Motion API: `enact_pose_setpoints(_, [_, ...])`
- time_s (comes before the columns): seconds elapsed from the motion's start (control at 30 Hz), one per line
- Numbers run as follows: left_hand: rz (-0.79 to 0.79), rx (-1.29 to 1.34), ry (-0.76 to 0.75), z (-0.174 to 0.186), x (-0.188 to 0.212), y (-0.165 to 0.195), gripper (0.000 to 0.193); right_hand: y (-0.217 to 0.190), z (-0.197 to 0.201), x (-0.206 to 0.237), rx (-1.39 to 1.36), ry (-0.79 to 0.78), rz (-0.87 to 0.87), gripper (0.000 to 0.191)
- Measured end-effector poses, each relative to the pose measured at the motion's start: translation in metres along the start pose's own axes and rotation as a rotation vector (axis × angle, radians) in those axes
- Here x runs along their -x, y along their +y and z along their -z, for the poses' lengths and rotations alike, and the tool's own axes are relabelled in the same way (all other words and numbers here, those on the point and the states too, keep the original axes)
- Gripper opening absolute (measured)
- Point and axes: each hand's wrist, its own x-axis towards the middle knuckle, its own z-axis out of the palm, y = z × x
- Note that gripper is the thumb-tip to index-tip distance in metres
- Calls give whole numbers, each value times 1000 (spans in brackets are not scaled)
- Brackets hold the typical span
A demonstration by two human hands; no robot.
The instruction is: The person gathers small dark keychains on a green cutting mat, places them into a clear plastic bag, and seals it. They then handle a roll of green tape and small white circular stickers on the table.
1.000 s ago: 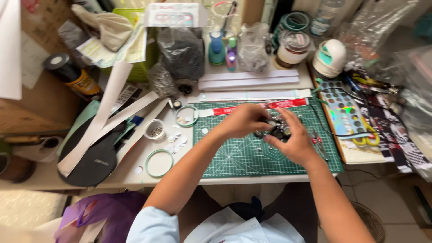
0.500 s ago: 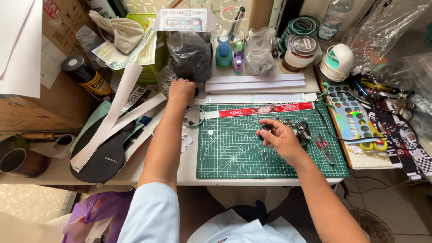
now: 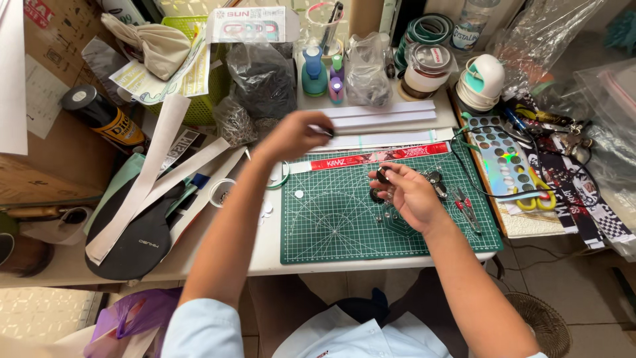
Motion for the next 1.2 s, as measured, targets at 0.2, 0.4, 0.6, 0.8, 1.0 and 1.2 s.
enact_pose_setpoints(0.2, [-341, -246, 102, -111, 22, 51, 33, -8, -3, 5, -350, -150, -61, 46])
enact_pose_setpoints(0.4, [-359, 53, -44, -98, 15, 24, 45, -18, 31, 13, -181, -32, 37, 24])
enact_pose_setpoints(0.6, [510, -1129, 117, 24, 13, -85, 21, -32, 48, 43, 1174, 466, 140, 37])
enact_pose_setpoints(0.8, [557, -1215, 16, 41, 28, -118, 23, -23, 64, 45, 1281, 396, 393, 32])
enact_pose_setpoints(1.0, [575, -992, 79, 51, 22, -97, 24, 8, 82, 38, 1393, 429, 530, 32])
enact_pose_setpoints(1.2, [411, -813, 526, 19, 1, -123, 23, 15, 89, 35, 1453, 442, 577, 51])
